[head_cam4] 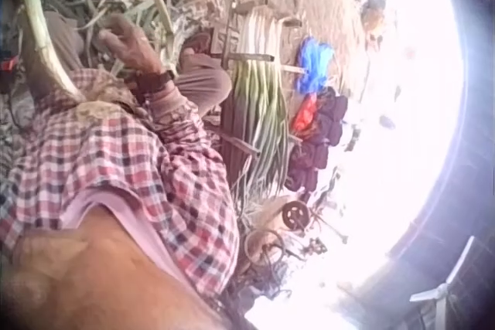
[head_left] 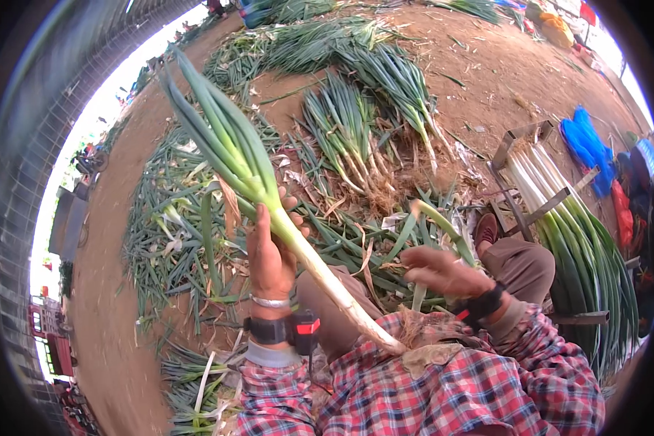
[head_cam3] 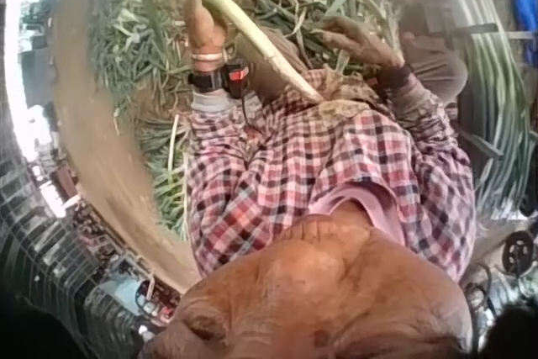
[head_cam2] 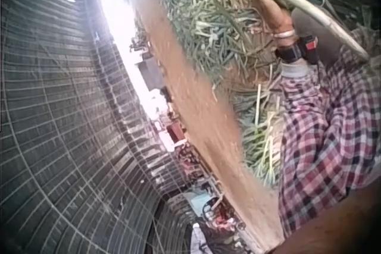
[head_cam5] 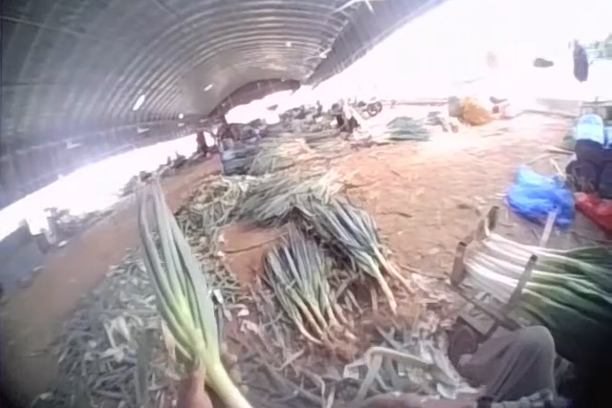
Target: Cleaning, peeling, and sorting leeks in an outdoor agricultural processing area.
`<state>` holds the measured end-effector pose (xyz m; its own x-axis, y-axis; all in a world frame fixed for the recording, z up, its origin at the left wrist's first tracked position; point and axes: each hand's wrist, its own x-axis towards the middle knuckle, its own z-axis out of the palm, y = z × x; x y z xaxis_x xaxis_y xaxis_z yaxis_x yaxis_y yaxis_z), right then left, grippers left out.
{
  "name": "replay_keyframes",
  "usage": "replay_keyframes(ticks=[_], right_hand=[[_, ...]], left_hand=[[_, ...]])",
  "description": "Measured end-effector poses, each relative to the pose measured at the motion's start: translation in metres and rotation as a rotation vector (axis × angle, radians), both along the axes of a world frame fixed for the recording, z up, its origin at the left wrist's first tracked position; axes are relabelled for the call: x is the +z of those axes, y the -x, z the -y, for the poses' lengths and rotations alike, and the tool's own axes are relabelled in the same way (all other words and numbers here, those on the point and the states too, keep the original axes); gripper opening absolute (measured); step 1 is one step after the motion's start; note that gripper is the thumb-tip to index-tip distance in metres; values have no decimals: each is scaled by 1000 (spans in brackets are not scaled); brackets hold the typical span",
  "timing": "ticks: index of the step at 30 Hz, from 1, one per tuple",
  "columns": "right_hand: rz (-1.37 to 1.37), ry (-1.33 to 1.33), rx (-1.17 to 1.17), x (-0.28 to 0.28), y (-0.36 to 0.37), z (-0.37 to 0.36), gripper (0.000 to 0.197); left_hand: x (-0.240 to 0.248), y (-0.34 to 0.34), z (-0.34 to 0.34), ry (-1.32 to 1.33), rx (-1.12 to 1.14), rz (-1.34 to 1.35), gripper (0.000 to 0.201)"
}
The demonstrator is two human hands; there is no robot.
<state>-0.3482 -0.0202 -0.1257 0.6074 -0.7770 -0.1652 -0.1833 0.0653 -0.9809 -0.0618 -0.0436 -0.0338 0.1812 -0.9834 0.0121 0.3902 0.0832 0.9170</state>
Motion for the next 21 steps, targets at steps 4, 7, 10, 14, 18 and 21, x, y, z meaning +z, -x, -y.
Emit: replay_keyframes(ticks=[4,7,10,14,18,21], right_hand=[[476,7,326,22,-78,-29,52],[488,-233,160,48,-87,-49,55],[371,-184,100,45,-78,-56,56],[187,227,-101,33,-74,-50,50],[132,358,-216,28,-69,-45,28],[137,427,-264,36,-73,-38,24]], left_hand=[[2,18,2,47,79,-105,33],[1,19,6,137,313,-44,29],[-6,13,11,157,206,-86,28],[-3,15,11,156,163,-69,33],[16,35,11,263,214,-55,30],[1,20,16,319,364,349,19]])
